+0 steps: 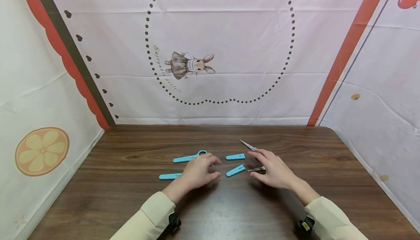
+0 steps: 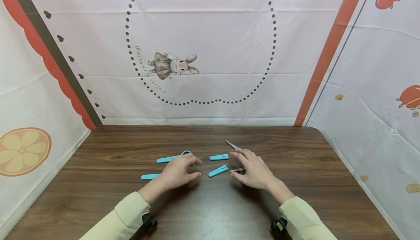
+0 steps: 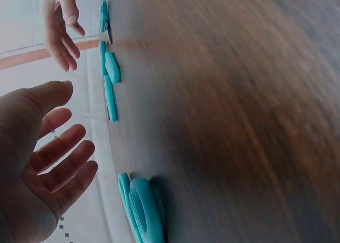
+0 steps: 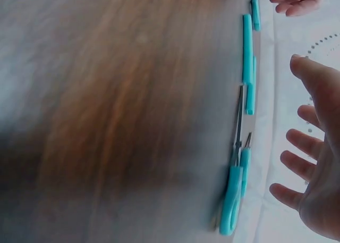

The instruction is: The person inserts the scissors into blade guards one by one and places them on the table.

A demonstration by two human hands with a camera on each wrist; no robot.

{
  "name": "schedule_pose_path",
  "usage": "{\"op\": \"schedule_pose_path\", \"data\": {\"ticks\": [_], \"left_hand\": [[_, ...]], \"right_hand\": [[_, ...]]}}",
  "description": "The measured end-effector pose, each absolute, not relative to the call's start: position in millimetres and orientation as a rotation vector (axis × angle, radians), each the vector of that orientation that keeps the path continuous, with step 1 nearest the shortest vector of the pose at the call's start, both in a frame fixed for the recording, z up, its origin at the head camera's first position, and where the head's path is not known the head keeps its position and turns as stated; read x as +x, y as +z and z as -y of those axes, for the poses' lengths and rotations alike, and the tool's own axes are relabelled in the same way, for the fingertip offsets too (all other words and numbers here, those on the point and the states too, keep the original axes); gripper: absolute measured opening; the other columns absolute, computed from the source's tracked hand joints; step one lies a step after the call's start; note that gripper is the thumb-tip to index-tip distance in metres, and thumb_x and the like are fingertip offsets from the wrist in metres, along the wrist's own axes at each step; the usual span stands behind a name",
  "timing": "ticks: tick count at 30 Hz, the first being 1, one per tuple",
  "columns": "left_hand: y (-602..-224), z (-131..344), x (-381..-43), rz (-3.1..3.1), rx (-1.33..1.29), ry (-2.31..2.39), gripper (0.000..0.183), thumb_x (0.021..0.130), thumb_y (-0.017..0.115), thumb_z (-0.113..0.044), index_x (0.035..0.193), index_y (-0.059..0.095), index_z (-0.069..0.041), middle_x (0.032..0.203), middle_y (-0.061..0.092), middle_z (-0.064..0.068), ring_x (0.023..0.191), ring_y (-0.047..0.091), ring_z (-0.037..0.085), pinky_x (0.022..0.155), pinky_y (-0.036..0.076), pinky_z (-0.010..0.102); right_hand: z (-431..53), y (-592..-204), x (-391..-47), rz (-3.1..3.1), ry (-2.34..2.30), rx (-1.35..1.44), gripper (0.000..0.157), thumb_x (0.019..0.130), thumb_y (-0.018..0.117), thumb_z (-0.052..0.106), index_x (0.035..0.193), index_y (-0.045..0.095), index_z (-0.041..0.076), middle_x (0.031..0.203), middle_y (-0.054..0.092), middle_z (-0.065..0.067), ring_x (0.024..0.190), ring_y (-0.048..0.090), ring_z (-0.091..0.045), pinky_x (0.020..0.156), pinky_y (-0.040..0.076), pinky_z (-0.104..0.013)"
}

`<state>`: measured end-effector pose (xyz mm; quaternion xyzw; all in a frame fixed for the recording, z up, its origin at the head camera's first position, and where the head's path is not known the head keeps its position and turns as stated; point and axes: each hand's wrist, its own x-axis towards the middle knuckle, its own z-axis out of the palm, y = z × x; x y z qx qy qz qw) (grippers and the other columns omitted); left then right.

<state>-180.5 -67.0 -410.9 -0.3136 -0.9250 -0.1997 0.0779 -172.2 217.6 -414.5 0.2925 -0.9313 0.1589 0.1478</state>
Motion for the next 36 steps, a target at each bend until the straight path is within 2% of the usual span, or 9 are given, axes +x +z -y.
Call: {"op": "schedule_pose_path", "data": {"ticks": [10, 16, 25, 36], "left_hand": [[-411, 55, -179, 2.808, -0.896, -0.651, 0.031, 0.081, 0.070, -0.033, 0.108, 0.064, -0.018, 0.099, 0.060, -0.007, 0.089, 0.059, 0.011, 0.070, 0.049, 0.026], [-412, 48, -181, 2.858, -0.882, -0.656, 0.034, 0.081, 0.070, -0.033, 0.111, 0.063, -0.018, 0.099, 0.060, -0.005, 0.087, 0.060, 0.012, 0.068, 0.049, 0.028], [-417, 40, -185, 2.939, -0.867, -0.665, 0.038, 0.081, 0.069, -0.034, 0.114, 0.060, -0.018, 0.101, 0.059, -0.004, 0.086, 0.059, 0.012, 0.068, 0.048, 0.028], [-421, 34, -189, 2.961, -0.855, -0.642, 0.038, 0.081, 0.069, -0.036, 0.113, 0.060, -0.019, 0.100, 0.058, -0.004, 0.085, 0.057, 0.011, 0.068, 0.047, 0.027]], "right_hand": [[-232, -420, -169, 2.704, 0.445, 0.763, 0.067, 0.076, 0.072, 0.038, 0.132, 0.049, 0.011, 0.131, 0.049, -0.014, 0.116, 0.048, -0.035, 0.084, 0.041, -0.057], [-238, -421, -168, 2.696, 0.424, 0.715, 0.069, 0.074, 0.073, 0.039, 0.131, 0.049, 0.009, 0.130, 0.050, -0.014, 0.113, 0.050, -0.036, 0.081, 0.043, -0.056], [-245, -423, -168, 2.758, 0.422, 0.604, 0.072, 0.074, 0.074, 0.039, 0.133, 0.047, 0.008, 0.128, 0.051, -0.016, 0.112, 0.050, -0.038, 0.082, 0.042, -0.057], [-258, -424, -168, 2.834, 0.449, 0.489, 0.071, 0.074, 0.073, 0.038, 0.133, 0.045, 0.008, 0.121, 0.053, -0.020, 0.106, 0.052, -0.041, 0.080, 0.043, -0.055]]}}
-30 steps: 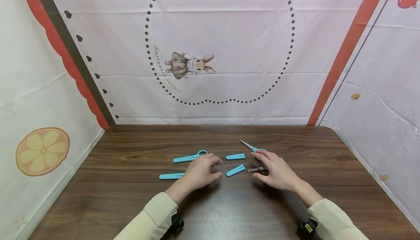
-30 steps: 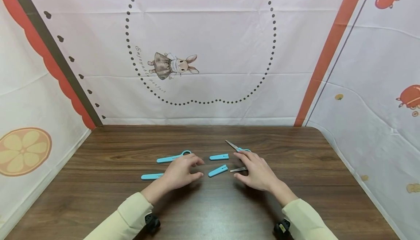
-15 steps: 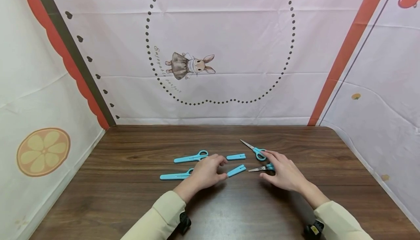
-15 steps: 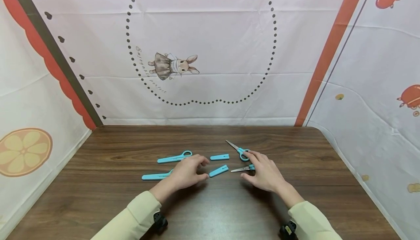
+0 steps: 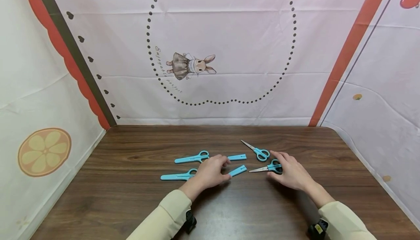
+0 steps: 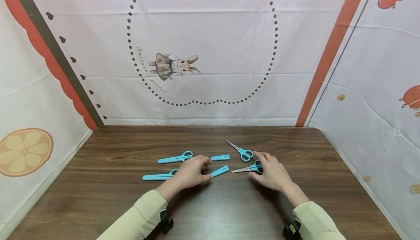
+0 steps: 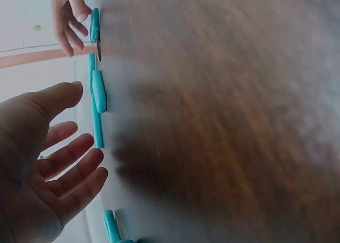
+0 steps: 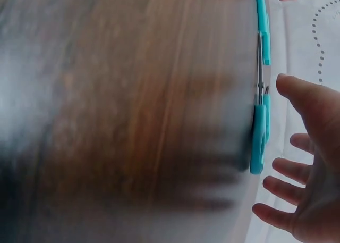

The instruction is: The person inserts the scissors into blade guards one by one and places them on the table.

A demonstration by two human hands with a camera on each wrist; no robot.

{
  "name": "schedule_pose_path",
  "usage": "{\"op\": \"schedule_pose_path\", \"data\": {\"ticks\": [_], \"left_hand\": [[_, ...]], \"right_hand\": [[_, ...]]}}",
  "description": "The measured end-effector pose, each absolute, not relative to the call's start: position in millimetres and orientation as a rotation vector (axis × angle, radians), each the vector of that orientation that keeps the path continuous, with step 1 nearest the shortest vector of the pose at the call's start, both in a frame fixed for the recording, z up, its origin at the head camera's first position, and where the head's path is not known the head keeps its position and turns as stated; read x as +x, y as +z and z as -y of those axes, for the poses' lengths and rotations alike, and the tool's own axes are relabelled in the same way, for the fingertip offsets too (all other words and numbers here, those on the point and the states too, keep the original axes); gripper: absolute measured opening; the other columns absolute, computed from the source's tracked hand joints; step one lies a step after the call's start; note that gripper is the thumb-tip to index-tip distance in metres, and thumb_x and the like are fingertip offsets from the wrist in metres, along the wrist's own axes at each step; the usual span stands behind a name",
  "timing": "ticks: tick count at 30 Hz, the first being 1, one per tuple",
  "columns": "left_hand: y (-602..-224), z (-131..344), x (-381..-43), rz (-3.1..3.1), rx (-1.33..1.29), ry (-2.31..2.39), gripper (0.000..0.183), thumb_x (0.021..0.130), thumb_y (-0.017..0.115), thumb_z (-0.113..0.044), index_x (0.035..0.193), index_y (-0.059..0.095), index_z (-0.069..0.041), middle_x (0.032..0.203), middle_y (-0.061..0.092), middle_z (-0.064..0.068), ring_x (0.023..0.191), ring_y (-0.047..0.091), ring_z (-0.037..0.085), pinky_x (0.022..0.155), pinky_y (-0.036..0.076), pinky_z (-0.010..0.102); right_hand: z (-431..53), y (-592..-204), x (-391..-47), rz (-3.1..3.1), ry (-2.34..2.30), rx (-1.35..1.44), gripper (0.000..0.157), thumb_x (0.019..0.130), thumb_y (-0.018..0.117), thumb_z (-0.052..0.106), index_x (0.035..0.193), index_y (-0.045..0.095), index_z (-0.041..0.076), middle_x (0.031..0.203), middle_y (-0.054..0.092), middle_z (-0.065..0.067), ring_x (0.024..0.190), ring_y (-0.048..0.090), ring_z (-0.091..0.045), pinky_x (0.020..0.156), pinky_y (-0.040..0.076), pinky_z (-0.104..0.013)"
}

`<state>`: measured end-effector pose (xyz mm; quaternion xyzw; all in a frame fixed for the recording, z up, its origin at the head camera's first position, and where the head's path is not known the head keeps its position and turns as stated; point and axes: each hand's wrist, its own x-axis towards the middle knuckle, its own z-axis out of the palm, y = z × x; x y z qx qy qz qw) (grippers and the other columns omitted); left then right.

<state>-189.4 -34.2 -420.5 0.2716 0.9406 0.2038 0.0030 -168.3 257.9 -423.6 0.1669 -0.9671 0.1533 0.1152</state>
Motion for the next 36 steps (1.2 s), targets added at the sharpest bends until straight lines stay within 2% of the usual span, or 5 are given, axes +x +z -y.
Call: {"op": "schedule_pose_path", "data": {"ticks": [13, 21, 36], "left_hand": [[-423, 23, -192, -2.966, 0.868, 0.589, 0.035, 0.078, 0.071, -0.036, 0.106, 0.062, -0.016, 0.088, 0.055, -0.004, 0.070, 0.049, 0.007, 0.059, 0.042, 0.025], [-426, 17, -197, -2.955, 0.839, 0.521, 0.033, 0.076, 0.072, -0.040, 0.101, 0.064, -0.021, 0.085, 0.053, -0.008, 0.074, 0.050, 0.007, 0.064, 0.043, 0.025], [-425, 13, -199, -2.937, 0.809, 0.449, 0.038, 0.074, 0.073, -0.043, 0.105, 0.065, -0.022, 0.091, 0.054, -0.006, 0.080, 0.051, 0.012, 0.066, 0.044, 0.027]], "right_hand": [[-264, -426, -168, 2.893, 0.426, 0.453, 0.070, 0.075, 0.074, 0.037, 0.131, 0.047, 0.005, 0.113, 0.055, -0.021, 0.098, 0.055, -0.038, 0.076, 0.046, -0.052], [-264, -426, -168, 2.870, 0.378, 0.443, 0.066, 0.073, 0.075, 0.031, 0.126, 0.051, 0.003, 0.108, 0.055, -0.021, 0.092, 0.054, -0.037, 0.069, 0.046, -0.051], [-264, -427, -172, 2.876, 0.335, 0.361, 0.057, 0.071, 0.076, 0.035, 0.115, 0.059, 0.003, 0.095, 0.054, -0.015, 0.081, 0.052, -0.032, 0.061, 0.044, -0.045]]}}
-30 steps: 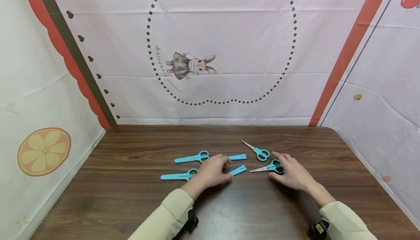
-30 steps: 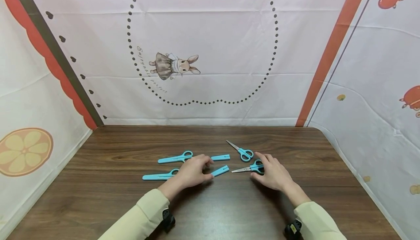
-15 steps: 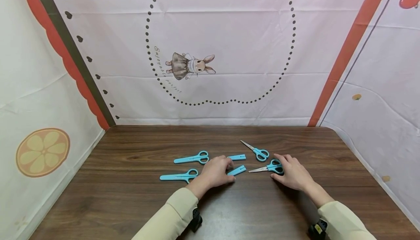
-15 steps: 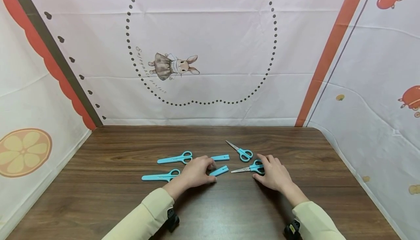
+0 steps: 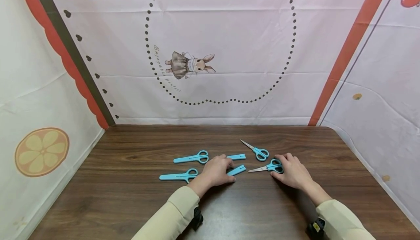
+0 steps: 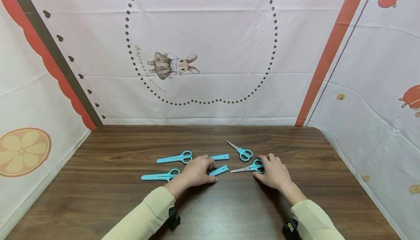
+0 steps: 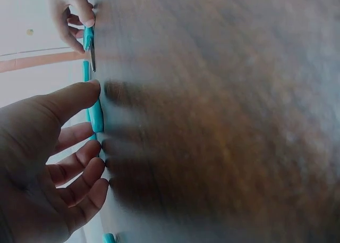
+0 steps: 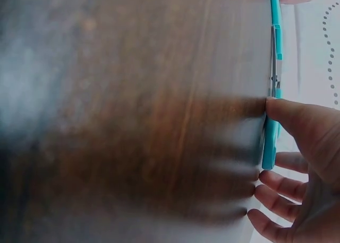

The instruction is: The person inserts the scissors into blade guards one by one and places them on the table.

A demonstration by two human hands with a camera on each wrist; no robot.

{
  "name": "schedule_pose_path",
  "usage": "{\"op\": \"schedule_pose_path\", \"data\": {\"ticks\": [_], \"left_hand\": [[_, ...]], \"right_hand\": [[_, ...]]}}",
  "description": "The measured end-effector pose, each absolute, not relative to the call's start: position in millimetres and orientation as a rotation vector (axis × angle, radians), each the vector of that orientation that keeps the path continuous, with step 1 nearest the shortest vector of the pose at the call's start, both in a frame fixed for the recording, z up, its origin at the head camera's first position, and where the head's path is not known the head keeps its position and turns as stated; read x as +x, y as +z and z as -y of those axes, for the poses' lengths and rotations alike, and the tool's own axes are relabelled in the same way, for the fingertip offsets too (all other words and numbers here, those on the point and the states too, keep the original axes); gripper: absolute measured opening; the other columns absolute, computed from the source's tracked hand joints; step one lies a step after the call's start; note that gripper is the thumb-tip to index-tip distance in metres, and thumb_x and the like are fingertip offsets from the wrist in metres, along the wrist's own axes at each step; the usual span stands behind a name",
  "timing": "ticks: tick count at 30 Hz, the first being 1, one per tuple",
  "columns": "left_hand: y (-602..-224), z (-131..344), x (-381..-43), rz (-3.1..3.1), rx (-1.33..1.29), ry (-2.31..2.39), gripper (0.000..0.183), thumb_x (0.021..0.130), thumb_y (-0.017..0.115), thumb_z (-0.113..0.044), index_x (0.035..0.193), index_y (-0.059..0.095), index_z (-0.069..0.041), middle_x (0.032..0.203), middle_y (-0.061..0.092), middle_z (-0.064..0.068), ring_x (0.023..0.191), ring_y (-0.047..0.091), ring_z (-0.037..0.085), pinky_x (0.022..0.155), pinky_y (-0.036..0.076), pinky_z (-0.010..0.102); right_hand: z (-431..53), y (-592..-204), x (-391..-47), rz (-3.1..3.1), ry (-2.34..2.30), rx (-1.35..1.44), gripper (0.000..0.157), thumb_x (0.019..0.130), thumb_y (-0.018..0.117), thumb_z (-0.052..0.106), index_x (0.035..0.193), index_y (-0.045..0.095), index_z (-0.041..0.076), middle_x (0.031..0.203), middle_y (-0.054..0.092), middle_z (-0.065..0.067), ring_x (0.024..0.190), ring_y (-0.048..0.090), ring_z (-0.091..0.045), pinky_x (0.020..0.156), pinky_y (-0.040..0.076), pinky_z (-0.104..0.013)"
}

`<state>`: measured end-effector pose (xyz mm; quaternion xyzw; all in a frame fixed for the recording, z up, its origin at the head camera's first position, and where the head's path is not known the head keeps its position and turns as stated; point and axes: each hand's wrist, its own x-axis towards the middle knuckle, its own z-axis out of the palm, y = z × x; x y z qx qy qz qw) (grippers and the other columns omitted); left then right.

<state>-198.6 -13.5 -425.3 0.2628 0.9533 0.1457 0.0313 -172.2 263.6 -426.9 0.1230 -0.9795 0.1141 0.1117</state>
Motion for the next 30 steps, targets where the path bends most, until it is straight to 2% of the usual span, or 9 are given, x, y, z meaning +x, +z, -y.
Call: {"op": "schedule_pose_path", "data": {"ticks": [30], "left_hand": [[-426.7, 9.2, -199.5, -2.946, 0.748, 0.468, 0.034, 0.075, 0.074, -0.039, 0.102, 0.064, -0.020, 0.080, 0.052, -0.008, 0.072, 0.048, 0.009, 0.059, 0.040, 0.025]], "right_hand": [[-261.8, -425.5, -176.0, 2.902, 0.326, 0.337, 0.047, 0.073, 0.075, 0.034, 0.107, 0.063, 0.004, 0.092, 0.053, -0.014, 0.078, 0.053, -0.031, 0.055, 0.044, -0.043]]}}
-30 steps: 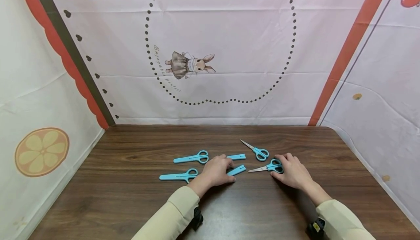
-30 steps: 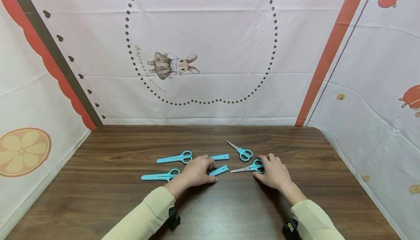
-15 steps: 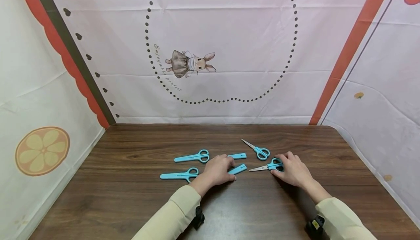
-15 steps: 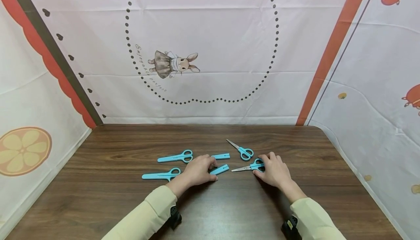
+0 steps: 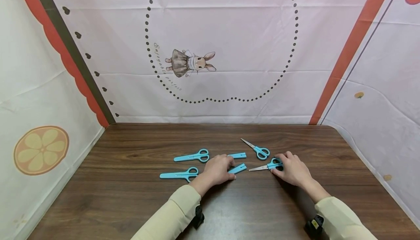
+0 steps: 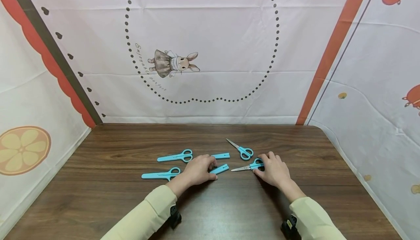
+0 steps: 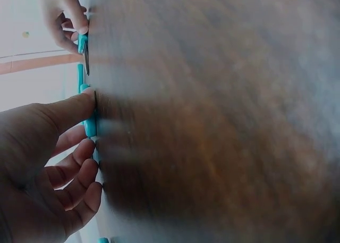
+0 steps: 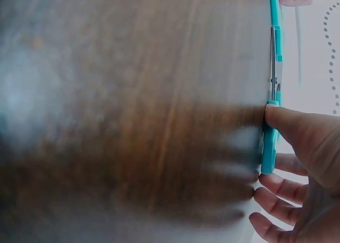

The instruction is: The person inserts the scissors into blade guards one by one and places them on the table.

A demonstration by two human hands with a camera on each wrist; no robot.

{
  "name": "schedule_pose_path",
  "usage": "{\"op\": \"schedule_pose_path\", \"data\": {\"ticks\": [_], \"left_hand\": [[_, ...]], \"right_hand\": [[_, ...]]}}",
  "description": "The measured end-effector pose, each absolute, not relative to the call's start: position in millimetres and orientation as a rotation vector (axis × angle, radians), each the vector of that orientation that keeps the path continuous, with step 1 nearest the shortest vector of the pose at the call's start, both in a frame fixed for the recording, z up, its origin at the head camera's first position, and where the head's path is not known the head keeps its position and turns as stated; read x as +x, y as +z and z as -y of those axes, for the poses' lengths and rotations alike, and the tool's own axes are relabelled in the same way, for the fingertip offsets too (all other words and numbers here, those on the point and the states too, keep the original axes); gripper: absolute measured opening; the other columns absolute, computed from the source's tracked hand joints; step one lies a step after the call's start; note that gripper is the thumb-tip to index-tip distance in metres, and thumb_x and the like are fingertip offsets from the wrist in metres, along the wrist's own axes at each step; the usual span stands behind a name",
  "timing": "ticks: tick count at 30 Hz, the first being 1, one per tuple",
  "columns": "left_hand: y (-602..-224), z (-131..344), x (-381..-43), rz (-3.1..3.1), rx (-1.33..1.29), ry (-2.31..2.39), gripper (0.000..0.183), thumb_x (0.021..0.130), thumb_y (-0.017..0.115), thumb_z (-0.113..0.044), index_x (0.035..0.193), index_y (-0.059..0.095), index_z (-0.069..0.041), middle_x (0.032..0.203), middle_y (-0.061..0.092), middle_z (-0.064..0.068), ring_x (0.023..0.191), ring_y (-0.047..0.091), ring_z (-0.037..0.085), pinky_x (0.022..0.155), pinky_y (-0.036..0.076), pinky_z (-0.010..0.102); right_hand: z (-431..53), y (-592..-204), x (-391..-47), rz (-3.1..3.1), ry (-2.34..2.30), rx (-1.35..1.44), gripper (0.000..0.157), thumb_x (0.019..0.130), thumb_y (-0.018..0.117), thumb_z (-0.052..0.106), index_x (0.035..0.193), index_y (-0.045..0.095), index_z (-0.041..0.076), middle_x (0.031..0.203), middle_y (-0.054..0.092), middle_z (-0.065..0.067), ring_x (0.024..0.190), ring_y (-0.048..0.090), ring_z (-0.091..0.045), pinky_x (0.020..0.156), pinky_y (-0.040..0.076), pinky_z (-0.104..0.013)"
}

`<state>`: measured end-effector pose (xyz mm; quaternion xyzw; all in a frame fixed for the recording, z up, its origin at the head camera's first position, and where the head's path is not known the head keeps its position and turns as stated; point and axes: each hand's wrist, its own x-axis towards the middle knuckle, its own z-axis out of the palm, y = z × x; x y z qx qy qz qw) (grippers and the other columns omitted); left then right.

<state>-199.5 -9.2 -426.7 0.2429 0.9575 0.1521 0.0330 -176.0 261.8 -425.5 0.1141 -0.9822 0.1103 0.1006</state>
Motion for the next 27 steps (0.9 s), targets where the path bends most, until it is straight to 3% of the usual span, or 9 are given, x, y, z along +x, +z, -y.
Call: {"op": "schedule_pose_path", "data": {"ticks": [27], "left_hand": [[-427.2, 6.4, -196.2, -2.960, 0.768, 0.424, 0.030, 0.077, 0.073, -0.038, 0.100, 0.065, -0.021, 0.080, 0.057, -0.008, 0.067, 0.051, 0.006, 0.056, 0.041, 0.024]], "right_hand": [[-261.1, -425.2, -171.5, 2.883, 0.288, 0.369, 0.043, 0.075, 0.074, 0.031, 0.107, 0.062, 0.005, 0.087, 0.053, -0.011, 0.073, 0.052, -0.026, 0.055, 0.041, -0.039]]}}
